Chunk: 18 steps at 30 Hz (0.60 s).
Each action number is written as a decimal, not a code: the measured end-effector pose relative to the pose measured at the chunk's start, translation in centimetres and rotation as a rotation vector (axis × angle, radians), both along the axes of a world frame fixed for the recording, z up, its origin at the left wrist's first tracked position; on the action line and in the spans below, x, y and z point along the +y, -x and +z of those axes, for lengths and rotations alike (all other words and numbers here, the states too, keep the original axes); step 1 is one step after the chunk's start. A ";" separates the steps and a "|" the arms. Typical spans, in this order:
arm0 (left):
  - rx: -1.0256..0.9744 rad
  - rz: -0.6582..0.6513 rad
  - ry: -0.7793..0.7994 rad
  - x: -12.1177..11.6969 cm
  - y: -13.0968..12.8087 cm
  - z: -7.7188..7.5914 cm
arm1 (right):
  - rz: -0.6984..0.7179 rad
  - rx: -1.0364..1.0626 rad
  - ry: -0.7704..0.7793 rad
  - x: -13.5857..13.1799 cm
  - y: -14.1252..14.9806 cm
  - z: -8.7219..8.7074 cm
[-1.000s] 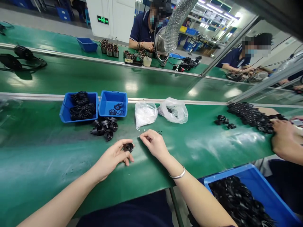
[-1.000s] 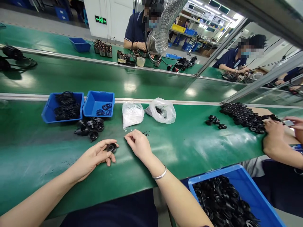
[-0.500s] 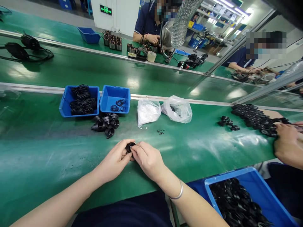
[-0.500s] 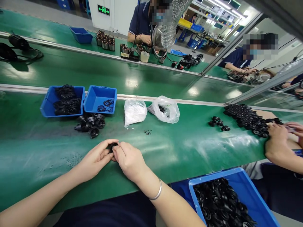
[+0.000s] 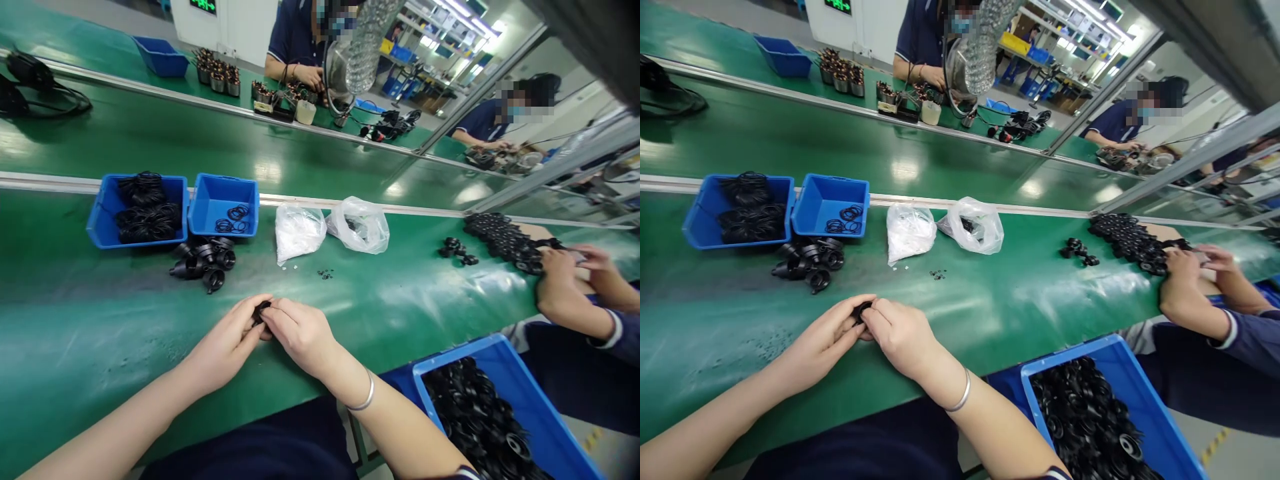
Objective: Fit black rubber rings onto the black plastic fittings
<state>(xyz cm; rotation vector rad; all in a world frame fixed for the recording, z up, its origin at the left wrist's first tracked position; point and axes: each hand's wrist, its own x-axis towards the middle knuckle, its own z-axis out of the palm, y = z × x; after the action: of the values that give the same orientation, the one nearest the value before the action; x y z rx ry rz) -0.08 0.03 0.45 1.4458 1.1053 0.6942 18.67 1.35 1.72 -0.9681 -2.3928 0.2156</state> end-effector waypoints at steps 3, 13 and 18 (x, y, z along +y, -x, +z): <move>-0.164 -0.056 0.170 -0.2 -0.6 0.0 | -0.097 0.176 0.080 0.8 -2.3 0.5; -0.286 0.008 0.314 0.4 -1.3 1.4 | -0.566 0.060 0.185 4.1 -11.0 -1.1; -0.287 0.025 0.324 0.5 -1.3 1.1 | -0.525 0.035 0.202 4.8 -10.9 -1.1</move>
<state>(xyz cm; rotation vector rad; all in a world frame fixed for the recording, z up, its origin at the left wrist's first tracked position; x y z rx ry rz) 1.17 0.50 1.56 1.0238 0.9613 0.6803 29.56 6.14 0.66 -1.6277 -2.0238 0.2735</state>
